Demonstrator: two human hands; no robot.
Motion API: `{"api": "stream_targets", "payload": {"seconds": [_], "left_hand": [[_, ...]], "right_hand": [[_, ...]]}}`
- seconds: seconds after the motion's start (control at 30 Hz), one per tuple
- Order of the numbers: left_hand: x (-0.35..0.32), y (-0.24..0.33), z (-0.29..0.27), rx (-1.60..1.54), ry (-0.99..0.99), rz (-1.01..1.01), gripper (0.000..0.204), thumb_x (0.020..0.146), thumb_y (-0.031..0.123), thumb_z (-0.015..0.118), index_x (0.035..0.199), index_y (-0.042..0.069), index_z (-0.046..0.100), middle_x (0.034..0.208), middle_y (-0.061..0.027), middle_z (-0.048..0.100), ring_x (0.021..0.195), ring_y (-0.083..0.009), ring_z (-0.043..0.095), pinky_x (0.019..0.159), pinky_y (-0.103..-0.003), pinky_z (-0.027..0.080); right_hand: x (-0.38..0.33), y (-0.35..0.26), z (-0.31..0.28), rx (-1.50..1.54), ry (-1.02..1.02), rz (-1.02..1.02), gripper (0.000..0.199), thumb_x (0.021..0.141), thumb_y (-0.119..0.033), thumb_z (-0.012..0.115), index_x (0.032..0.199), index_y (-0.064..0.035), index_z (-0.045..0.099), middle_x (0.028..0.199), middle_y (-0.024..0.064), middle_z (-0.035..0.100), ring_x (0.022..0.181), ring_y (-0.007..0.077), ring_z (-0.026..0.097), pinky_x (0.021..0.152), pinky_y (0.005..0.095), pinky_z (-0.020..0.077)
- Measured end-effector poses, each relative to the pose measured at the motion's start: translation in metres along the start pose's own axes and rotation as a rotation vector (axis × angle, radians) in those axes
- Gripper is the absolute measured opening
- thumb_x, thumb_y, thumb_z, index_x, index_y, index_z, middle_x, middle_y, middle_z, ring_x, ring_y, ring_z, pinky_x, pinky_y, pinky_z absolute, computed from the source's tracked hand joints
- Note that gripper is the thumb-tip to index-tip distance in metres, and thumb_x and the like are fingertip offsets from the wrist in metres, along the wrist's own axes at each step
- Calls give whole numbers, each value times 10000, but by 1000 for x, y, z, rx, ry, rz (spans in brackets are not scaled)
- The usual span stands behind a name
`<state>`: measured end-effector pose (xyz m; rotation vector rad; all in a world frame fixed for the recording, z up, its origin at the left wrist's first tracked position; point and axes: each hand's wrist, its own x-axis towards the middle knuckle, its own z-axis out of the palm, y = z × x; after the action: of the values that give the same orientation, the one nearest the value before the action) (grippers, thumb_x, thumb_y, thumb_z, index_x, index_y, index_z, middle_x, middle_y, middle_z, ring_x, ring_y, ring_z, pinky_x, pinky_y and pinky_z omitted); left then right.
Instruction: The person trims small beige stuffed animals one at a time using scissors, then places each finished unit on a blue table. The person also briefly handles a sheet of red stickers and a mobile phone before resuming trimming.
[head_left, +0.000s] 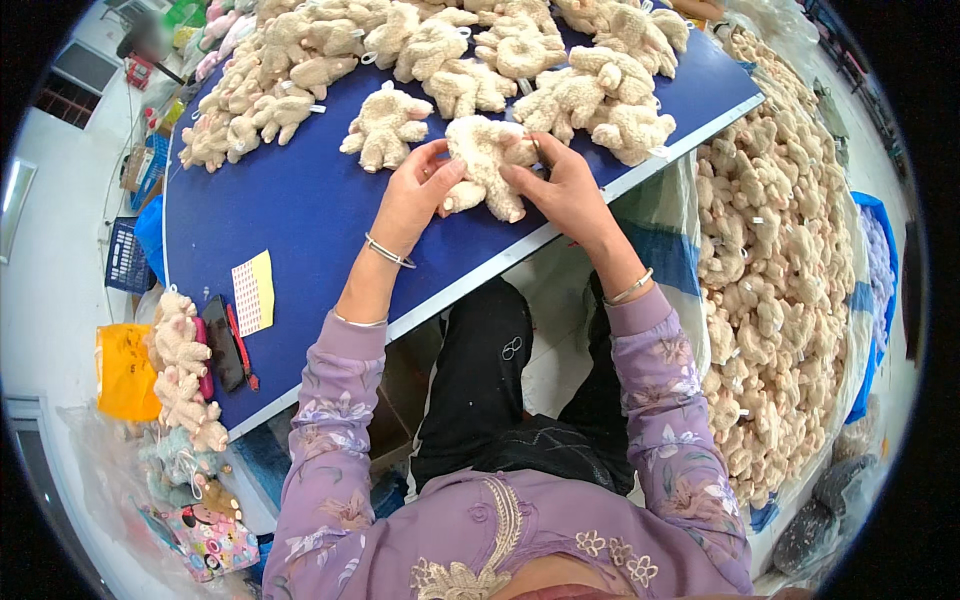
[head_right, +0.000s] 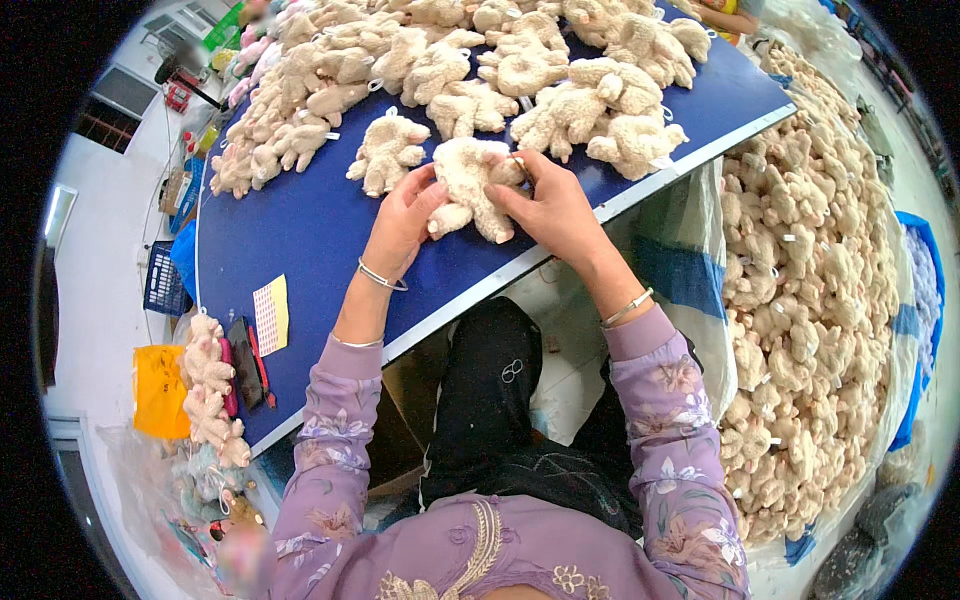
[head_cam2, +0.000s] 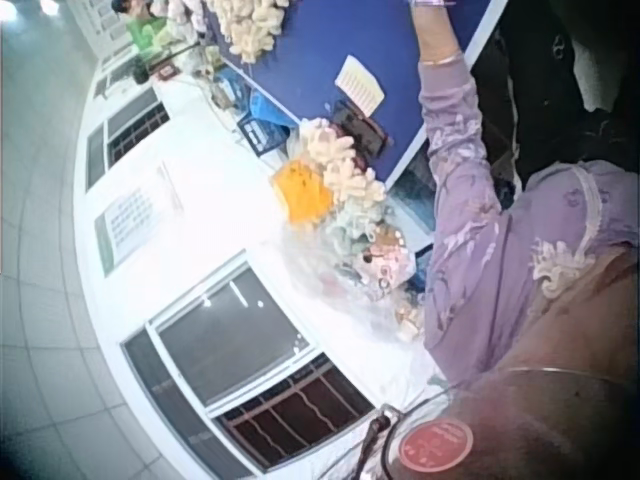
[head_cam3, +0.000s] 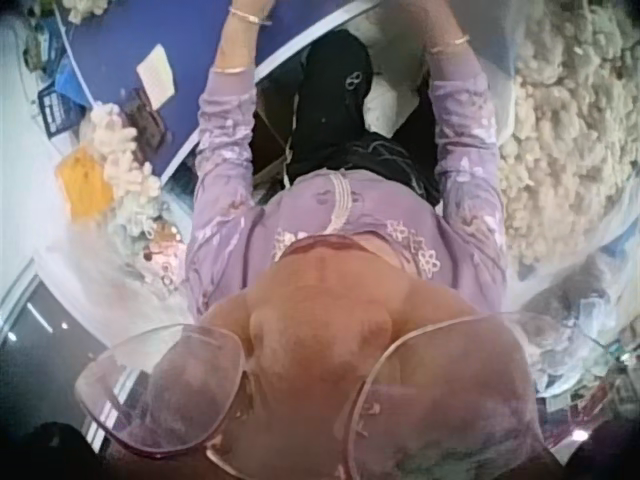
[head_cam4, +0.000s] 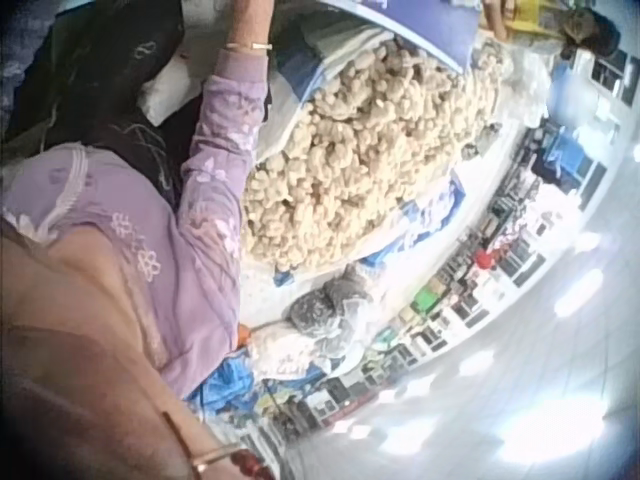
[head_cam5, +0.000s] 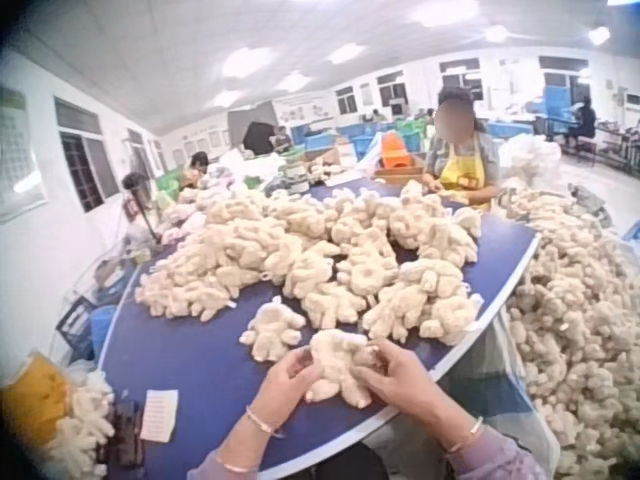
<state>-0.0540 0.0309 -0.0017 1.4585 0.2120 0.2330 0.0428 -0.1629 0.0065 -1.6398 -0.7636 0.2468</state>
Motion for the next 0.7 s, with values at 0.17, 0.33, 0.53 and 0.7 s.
{"api": "stream_targets", "payload": {"seconds": [0.17,0.33,0.53,0.7], "left_hand": [[-9,9,19,-168,-86,4,488,899,241,665,1269,-21,486,1107,-53,605,943,-108,597,812,-260,504],[-14,22,15,-369,-54,4,391,915,130,591,1277,11,504,1191,-102,605,999,-188,634,819,-319,542],[-7,16,5,-469,23,-17,453,938,155,529,1373,83,421,1273,-68,572,1063,-191,617,795,-327,546],[-4,12,7,-430,77,12,400,965,232,496,1322,56,463,1172,-93,620,994,-204,656,724,-327,579]], "right_hand": [[-6,-9,5,270,-57,0,262,857,-160,674,1063,-6,621,878,8,627,780,56,532,696,228,458],[-6,-15,-2,494,-57,89,281,967,-265,529,1039,-14,632,877,3,633,638,30,469,561,189,395],[0,-8,-8,792,188,175,297,972,-291,501,1018,-21,617,818,16,624,576,26,411,508,172,343],[-6,-11,0,219,76,-110,232,874,-176,655,1031,-10,618,821,-2,635,661,40,507,566,207,419]]}}
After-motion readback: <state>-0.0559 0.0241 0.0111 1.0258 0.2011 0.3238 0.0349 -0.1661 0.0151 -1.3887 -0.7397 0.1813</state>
